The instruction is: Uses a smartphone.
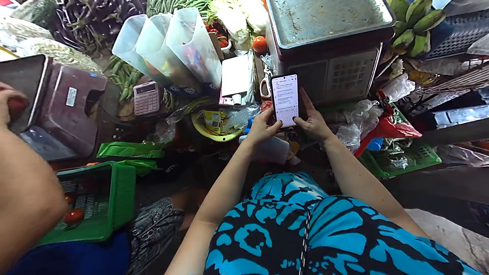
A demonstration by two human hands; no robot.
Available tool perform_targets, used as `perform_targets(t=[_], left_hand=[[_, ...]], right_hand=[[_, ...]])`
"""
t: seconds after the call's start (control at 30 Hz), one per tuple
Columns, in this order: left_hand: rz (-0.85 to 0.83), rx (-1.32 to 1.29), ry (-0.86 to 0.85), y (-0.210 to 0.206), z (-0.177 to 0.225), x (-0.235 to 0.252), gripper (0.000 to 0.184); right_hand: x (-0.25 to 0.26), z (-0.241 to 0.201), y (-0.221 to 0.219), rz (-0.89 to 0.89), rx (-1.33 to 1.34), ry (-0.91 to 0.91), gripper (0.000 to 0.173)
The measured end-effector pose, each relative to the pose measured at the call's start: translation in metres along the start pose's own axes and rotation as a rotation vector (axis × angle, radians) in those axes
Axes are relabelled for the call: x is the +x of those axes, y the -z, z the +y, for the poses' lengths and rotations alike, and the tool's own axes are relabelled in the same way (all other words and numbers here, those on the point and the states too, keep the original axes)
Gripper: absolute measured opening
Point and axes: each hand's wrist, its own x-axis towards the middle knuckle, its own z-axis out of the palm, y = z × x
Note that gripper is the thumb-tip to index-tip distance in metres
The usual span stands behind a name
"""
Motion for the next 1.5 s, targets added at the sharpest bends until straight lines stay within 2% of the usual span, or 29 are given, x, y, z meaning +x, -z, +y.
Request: perform_targets(t=[0.13,0.37,0.6,0.77,0.93,1.1,1.5], left_hand=[[0.002,0.010,0.006,0.000,0.001,0.000,0.027],[0.014,0.006,0.011,-0.001,0.004,-0.003,0.028],[0.009,0.013,-0.016,-0.001,0.000,-0.003,0.033],[0.012,0.024,-0.007,-0.002,0.001,-0.003,0.032],[0.036,0.032,0.016,-0.004,0.005,-0.003,0.025],[0.021,0.026,0.004,-0.002,0.003,-0.003,0.030],[0.009,0.004,0.012,-0.001,0.003,-0.003,0.029]], right_hand=[[0.000,0.002,0.000,-0.007,0.032,0.005,0.088],[0.001,0.003,0.000,-0.002,0.002,0.041,0.101],[0.001,0.002,-0.003,0.030,-0.009,0.013,0.086],[-0.001,0.001,-0.006,0.061,0.009,0.016,0.084],[-0.002,-0.003,-0.002,0.011,0.044,0.003,0.082],[-0.004,-0.007,0.000,0.011,0.040,-0.065,0.077],[-0.004,-0.008,0.000,0.009,0.039,-0.091,0.078]])
